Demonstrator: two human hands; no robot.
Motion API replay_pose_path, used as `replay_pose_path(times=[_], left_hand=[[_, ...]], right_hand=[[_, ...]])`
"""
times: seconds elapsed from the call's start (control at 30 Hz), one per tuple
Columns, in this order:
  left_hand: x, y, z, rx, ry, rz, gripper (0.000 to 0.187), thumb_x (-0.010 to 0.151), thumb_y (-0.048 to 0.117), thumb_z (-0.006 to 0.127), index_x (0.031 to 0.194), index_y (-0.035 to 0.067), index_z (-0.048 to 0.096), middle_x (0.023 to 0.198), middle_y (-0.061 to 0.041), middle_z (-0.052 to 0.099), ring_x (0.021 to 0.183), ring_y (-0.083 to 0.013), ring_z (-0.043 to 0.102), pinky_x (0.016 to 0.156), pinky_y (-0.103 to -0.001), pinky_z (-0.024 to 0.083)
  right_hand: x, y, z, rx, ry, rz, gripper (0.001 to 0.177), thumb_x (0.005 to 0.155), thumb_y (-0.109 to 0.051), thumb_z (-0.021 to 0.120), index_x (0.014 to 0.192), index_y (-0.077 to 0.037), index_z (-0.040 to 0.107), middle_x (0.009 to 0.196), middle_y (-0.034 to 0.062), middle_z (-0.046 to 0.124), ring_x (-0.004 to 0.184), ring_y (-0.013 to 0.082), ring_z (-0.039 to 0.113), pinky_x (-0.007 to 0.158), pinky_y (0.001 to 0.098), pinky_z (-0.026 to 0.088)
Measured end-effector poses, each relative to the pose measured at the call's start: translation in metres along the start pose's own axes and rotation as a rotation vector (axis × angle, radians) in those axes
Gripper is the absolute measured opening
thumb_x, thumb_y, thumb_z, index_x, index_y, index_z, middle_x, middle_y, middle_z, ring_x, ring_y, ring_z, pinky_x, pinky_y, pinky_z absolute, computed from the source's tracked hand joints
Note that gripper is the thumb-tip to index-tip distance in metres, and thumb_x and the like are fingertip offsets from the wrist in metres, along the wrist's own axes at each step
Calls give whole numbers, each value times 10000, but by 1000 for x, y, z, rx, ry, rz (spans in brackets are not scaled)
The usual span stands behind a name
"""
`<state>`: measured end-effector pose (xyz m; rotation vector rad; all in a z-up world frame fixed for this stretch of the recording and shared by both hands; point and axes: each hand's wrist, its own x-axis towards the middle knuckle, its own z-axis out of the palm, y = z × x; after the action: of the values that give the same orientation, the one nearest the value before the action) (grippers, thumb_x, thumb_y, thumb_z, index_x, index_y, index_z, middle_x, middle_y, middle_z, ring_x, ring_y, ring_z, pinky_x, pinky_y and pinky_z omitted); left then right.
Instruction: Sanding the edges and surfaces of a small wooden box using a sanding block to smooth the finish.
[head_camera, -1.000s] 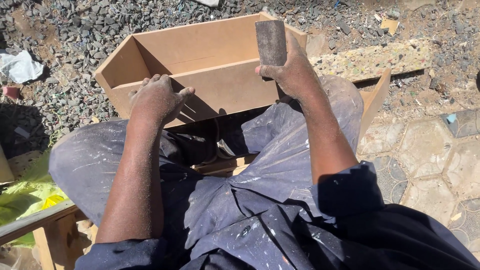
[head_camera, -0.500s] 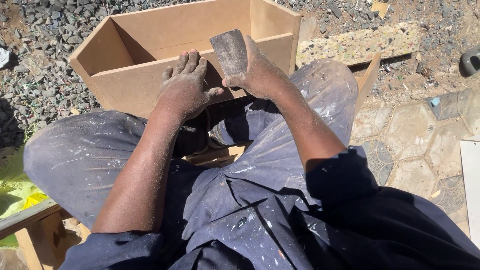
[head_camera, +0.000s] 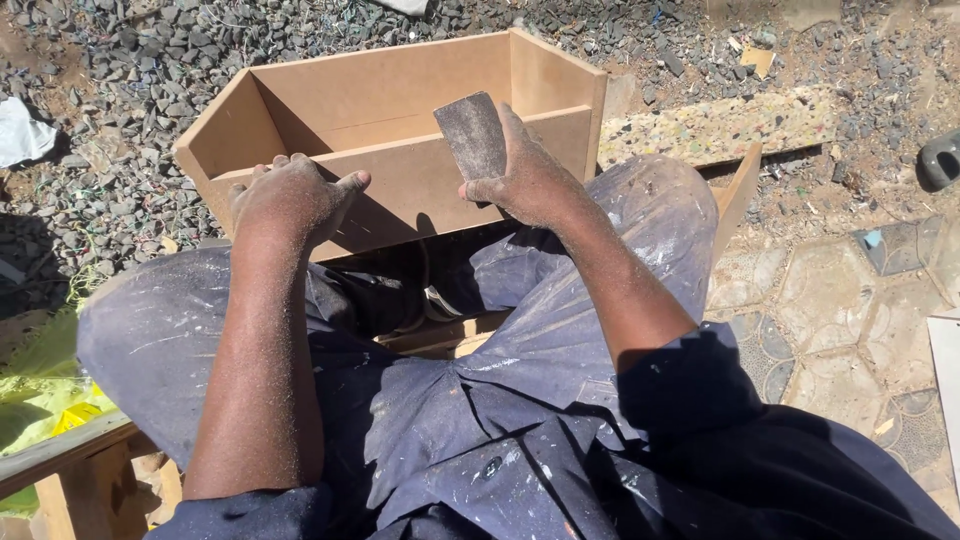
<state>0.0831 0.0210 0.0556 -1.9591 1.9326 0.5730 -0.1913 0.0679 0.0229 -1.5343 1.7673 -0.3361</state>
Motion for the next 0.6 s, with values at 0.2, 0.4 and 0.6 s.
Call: replay_pose_path(times=[0.2,0.4,0.6], left_hand=[[-3,10,11,-67,55,184,875,980,775,484,1384,5,589,1415,-204,612,1411,-338,491,1218,-569,245],[17,37,52,-98,192,388,713,975,582,594,1464,66,533,1465,-163,577,1420,-339,486,1202,-568,301],[11,32,30,-146,69,242,616,997,580,549,1414,129,593,1440,-108,606,1405,-308,508,1205,-543,281]], right_hand=[[-19,-39,-21,115,-63,99,1066,874,-384,798,1646,-97,121,1584,281,337,1506,452,327,1224,613,279],[-19,-46,-18,106,-66,136,1088,854,-439,792,1653,-131,122,1589,250,337,1512,409,336,1230,583,293],[-7,-28,-8,106,-25,149,1106,835,-455,806,1656,-151,130,1583,239,346,1503,401,354,1228,583,301]])
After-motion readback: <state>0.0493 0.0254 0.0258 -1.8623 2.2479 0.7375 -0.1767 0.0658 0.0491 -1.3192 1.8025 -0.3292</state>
